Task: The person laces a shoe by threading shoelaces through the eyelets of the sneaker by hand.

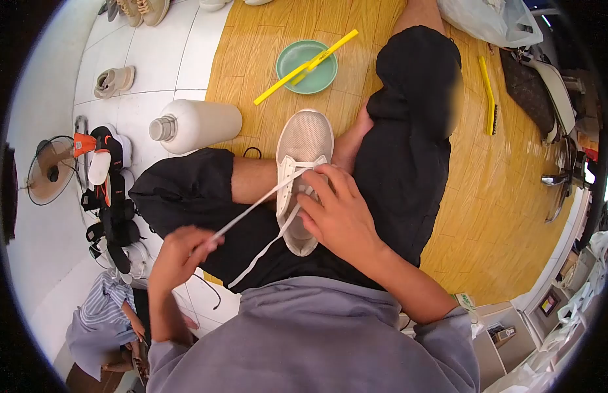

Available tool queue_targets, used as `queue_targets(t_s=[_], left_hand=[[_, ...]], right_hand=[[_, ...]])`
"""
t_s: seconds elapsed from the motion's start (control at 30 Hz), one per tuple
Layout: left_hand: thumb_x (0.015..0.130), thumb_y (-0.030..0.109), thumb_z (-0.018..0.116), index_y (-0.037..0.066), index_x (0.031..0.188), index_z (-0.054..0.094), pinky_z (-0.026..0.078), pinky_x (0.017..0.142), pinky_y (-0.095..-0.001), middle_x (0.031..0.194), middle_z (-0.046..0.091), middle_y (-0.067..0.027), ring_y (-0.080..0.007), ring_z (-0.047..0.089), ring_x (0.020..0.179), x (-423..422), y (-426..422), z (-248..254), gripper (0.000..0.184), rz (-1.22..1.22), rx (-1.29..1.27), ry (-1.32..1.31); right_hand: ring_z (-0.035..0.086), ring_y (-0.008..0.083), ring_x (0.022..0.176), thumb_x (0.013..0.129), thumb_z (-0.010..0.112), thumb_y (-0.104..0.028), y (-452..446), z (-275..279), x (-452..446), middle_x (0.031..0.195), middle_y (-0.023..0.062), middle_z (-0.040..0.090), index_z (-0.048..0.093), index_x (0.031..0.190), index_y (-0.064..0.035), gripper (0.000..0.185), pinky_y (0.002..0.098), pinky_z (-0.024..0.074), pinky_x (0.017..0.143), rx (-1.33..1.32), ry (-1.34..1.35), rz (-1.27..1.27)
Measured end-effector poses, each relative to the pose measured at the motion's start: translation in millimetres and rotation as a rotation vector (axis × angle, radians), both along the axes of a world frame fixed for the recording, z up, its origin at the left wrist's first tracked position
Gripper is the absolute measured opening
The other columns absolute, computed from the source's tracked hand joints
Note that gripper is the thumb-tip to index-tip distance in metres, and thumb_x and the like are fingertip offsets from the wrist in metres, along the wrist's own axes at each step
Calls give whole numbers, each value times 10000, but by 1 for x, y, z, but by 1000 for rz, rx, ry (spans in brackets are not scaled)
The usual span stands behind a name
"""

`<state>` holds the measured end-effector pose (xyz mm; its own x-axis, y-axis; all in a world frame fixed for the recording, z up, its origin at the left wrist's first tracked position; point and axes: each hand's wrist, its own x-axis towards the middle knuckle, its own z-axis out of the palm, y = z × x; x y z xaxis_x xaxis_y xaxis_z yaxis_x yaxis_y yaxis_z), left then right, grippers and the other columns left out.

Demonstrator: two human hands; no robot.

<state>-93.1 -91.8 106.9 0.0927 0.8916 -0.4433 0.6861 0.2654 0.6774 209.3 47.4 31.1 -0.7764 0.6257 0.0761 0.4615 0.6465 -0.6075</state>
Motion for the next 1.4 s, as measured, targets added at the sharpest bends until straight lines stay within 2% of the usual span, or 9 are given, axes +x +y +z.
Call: queue_targets(t_s=[0.27,0.47,0.57,0.7,0.8,0.97,1.1,1.2,1.4], left_hand=[[997,138,662,56,1118,780,519,736,-417,827,696,-122,-307,668,781,-91,-103,42,187,226,-378,306],[1075,270,614,34,1031,791,495,706,-361,754,704,-73,-172,631,695,-142,-168,20,298,414,-540,264],[1095,315,600,21,1011,794,502,706,-351,743,703,-64,-156,621,684,-150,-178,16,362,419,-709,198],[1141,367,479,54,828,668,477,657,-370,622,577,-17,-162,534,598,-123,-163,18,482,688,-548,-620],[1166,418,304,168,752,415,409,597,-382,537,354,31,-167,361,504,-92,-142,-9,497,767,-145,-1372],[1114,419,396,161,837,457,438,686,-396,618,408,3,-190,443,613,-10,-47,-31,383,650,-53,-1545],[1141,293,462,53,1029,585,516,864,-415,789,594,-60,-210,619,794,64,11,-40,292,769,-30,-1289],[1119,240,559,48,1216,604,517,931,-429,918,664,-79,-221,646,908,108,38,-57,220,999,46,-1138],[1040,114,709,9,1265,649,514,987,-327,1134,724,-95,-159,671,1042,126,55,-92,256,1027,249,-989]], right_hand=[[525,244,1359,739,793,-193,28,8,4,1008,-45,676,701,968,-130,254,733,138,1286,47,-53,467],[608,184,1172,803,758,-150,23,11,9,885,-22,631,708,989,-134,193,704,147,1299,133,-159,566],[620,164,1105,830,744,-124,22,22,14,835,-28,610,713,1006,-139,180,692,136,1306,-64,-160,708],[665,168,867,951,739,-157,58,77,25,819,-25,610,700,1095,-106,158,625,329,1256,-904,372,318],[657,164,837,986,727,-169,106,76,65,850,10,627,580,1374,-47,433,539,457,1161,-781,910,-142],[667,211,1013,1001,699,-124,175,23,187,1012,66,682,550,1429,-20,465,360,455,1096,-92,-93,-805],[650,268,1160,957,728,-69,126,22,162,1169,100,698,639,1335,-41,390,377,459,1089,458,-180,-798],[633,318,1211,863,812,-95,71,45,74,1192,104,695,736,1158,-65,306,453,466,1092,17,140,-613],[570,306,1257,726,845,-146,50,5,-13,1155,43,646,750,939,-114,235,515,428,1135,94,100,-34]])
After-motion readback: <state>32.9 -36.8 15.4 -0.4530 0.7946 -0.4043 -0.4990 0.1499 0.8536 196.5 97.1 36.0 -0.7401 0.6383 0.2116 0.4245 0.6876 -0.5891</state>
